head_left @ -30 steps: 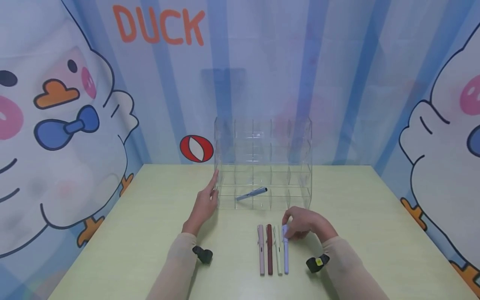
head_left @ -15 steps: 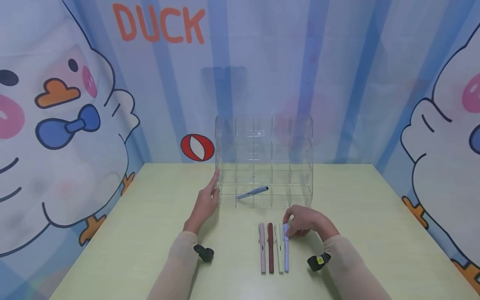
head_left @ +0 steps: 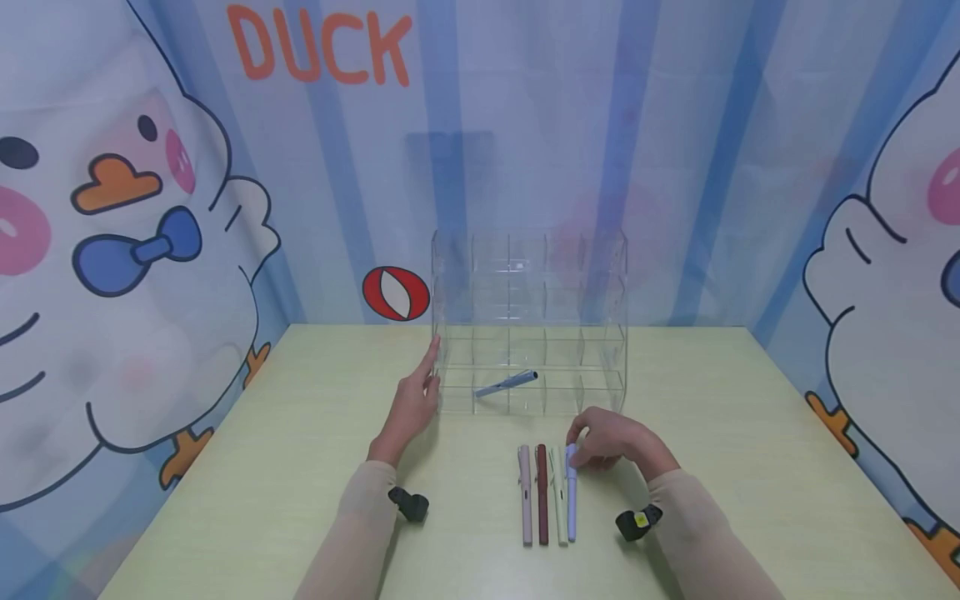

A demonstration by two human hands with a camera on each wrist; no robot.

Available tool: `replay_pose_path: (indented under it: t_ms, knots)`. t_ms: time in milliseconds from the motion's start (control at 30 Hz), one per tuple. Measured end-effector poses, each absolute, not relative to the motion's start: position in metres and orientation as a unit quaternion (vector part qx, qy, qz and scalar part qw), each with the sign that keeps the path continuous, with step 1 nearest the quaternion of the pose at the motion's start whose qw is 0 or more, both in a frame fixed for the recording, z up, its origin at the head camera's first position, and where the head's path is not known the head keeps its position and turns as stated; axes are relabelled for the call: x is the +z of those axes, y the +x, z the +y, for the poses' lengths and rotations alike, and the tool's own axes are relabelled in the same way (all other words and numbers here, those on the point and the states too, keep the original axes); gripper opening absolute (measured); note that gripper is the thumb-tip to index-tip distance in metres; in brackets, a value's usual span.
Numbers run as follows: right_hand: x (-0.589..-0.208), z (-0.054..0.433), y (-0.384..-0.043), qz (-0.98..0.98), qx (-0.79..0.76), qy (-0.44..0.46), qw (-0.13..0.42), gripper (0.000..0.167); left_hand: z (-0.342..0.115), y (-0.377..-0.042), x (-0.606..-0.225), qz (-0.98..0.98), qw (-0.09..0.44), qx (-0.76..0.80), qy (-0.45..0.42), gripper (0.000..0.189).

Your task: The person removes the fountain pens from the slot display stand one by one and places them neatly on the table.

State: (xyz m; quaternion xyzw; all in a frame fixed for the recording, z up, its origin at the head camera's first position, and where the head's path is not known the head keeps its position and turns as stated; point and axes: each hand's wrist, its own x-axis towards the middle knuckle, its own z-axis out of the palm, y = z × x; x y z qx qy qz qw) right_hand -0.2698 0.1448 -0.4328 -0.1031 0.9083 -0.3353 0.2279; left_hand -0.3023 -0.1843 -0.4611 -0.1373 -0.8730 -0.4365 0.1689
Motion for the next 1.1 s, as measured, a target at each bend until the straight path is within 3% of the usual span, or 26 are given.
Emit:
replay_pose_path:
  t_ms: [733, 1100]
  knots:
    - [-0.431, 0.146, -0.269, 0.908, -0.33, -0.11, 0.233, 0.023, -0.184, -0.305, -0.462, -0.875, 0.168, -0.433, -0.138, 0.07]
    - [-0.416, 0.155, -0.275, 0.891, -0.389, -0.147, 0.179, 0.026, -0.185, -0.304, -0.462, -0.879, 0.162, -0.43, -0.129, 0.071]
